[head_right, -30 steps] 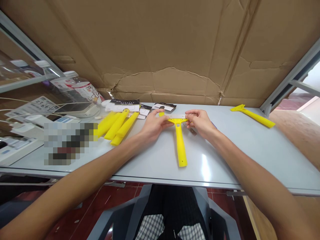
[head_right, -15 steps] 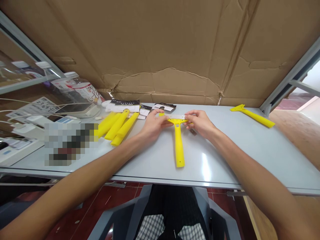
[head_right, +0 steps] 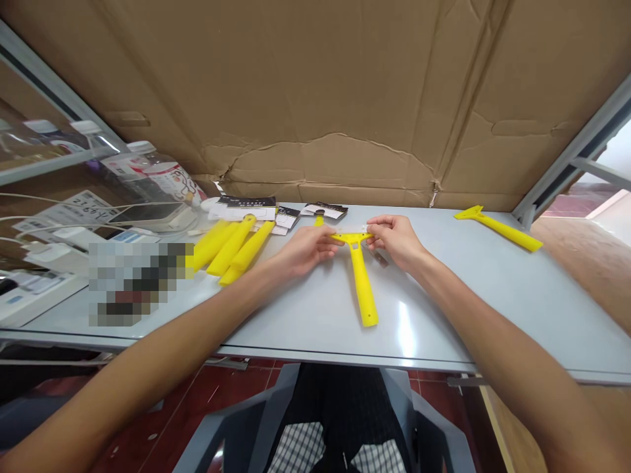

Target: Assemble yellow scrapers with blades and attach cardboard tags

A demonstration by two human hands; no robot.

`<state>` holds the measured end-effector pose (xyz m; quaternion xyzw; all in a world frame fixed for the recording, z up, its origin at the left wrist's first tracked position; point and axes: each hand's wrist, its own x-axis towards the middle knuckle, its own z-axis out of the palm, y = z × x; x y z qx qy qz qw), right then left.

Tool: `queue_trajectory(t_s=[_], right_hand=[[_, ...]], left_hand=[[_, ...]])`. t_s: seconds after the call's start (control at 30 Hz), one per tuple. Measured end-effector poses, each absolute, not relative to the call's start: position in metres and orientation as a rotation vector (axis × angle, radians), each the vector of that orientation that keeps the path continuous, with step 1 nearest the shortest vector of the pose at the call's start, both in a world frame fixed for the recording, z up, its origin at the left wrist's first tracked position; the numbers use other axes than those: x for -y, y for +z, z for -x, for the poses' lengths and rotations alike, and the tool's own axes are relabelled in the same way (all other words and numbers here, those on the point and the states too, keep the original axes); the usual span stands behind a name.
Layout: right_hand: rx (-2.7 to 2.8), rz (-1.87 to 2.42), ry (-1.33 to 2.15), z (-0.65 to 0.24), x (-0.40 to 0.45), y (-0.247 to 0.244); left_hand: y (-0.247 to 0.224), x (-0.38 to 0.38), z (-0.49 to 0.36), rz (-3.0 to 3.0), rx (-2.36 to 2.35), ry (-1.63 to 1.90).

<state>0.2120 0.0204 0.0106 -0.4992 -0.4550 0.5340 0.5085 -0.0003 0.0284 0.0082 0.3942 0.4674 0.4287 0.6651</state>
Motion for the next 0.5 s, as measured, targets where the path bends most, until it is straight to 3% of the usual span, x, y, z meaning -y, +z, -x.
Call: queue_trajectory(t_s=[0.3,0.5], right_hand=[[1.306,1.285,1.194,-0.218,-0.025,0.007],[1.789,1.551,0.287,-0.249,-0.037,0.014]], left_hand=[[0.008,-0.034,0.003,-0.907,-1.088,1.014],[0.01,-0.04,0.006,-0.886,-1.127,1.079]])
